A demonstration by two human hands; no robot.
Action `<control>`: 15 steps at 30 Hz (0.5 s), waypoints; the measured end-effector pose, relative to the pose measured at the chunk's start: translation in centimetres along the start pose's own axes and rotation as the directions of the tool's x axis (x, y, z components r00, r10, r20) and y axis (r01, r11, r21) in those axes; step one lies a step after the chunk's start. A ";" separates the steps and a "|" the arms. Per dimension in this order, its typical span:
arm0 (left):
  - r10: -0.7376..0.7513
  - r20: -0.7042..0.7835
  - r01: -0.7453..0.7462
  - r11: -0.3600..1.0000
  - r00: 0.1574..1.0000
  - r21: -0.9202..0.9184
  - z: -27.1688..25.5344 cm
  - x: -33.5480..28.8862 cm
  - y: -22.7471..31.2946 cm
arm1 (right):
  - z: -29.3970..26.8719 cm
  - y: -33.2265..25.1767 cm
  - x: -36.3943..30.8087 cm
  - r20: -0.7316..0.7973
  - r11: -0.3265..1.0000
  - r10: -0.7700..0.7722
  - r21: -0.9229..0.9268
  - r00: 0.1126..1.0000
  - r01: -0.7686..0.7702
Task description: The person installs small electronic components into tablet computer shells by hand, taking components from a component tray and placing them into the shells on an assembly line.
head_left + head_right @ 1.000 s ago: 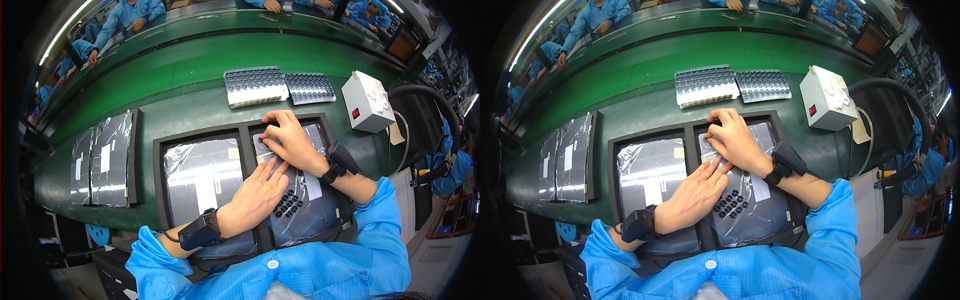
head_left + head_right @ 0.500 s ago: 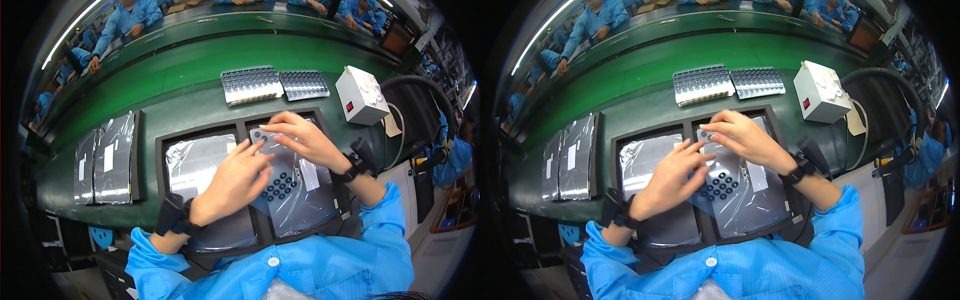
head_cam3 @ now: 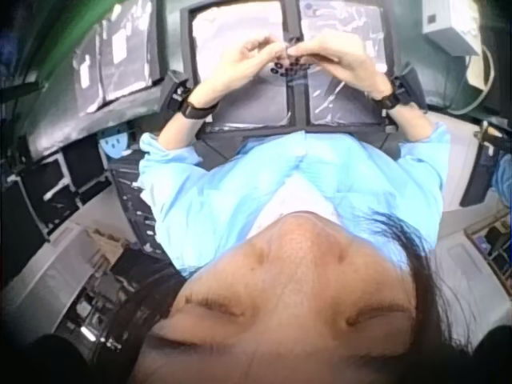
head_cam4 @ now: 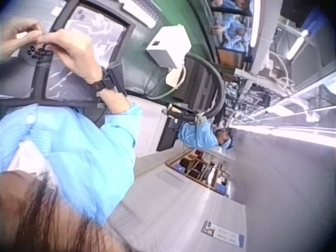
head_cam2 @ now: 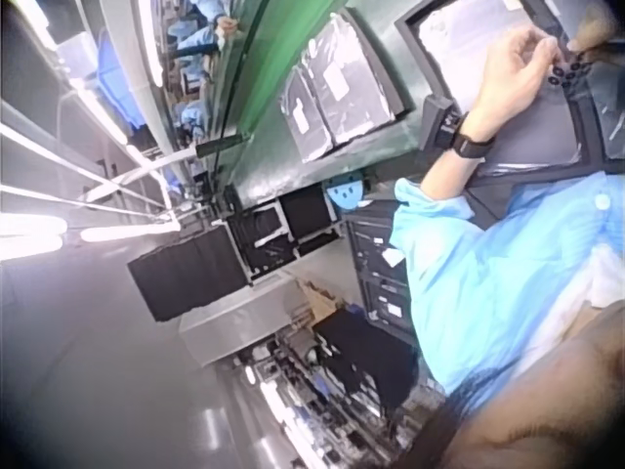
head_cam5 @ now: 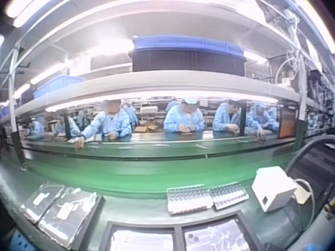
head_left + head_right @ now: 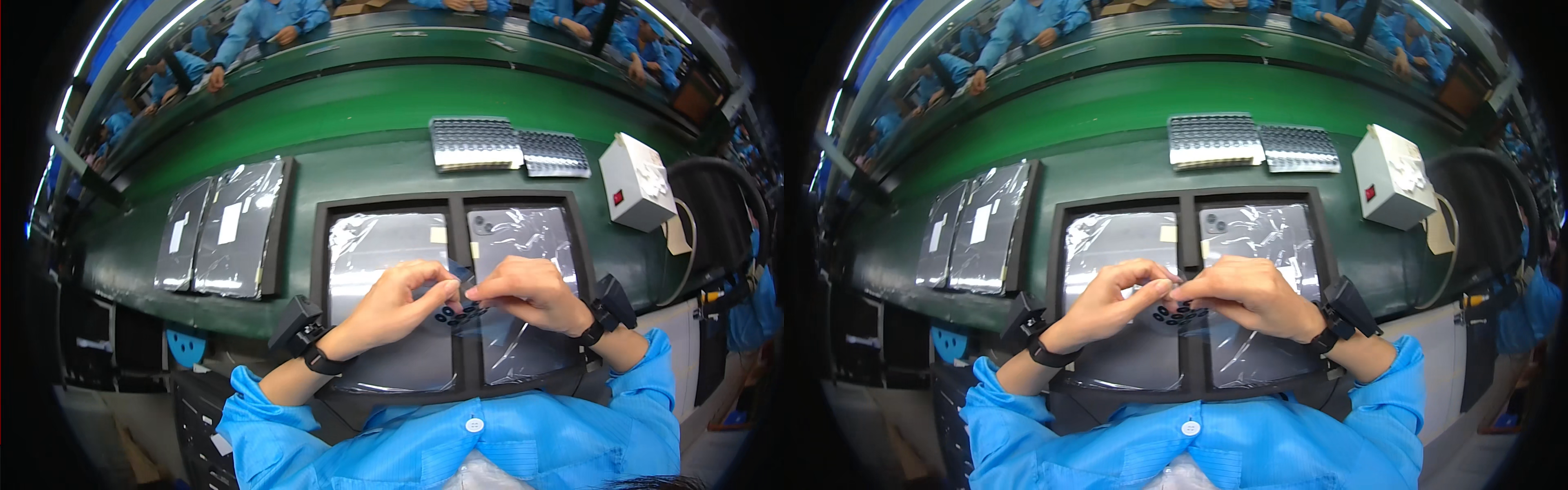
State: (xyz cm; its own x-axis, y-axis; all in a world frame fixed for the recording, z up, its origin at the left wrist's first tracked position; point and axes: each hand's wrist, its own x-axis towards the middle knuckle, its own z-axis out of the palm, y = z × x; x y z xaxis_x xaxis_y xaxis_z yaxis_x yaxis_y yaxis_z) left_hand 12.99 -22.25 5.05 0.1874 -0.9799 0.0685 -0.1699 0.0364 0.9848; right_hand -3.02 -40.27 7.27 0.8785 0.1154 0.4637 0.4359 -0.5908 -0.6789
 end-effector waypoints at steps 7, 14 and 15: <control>-0.101 -0.071 0.094 0.991 0.992 -0.100 -0.4 -0.8 -1.0 | 0.7 1.2 1.4 0.021 0.973 -0.129 -0.188 0.991 0.131; 0.225 -0.185 -0.144 0.916 0.957 0.374 -3.8 -0.4 -2.0 | 0.9 1.9 1.6 -0.170 0.903 -0.273 -0.386 0.947 0.191; 0.347 -0.202 -0.165 0.783 0.916 0.600 -5.2 -0.3 -2.5 | 0.7 2.2 1.3 -0.170 0.900 -0.264 -0.397 0.949 0.179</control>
State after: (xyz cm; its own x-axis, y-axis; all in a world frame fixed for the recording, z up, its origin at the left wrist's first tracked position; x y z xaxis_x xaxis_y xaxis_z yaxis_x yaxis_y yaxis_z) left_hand 18.43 -21.03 3.37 0.3079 -0.8450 0.4371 -0.7445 0.0721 0.6638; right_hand -0.81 -40.87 6.03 0.6852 0.1297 0.7167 0.4723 -0.8282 -0.3016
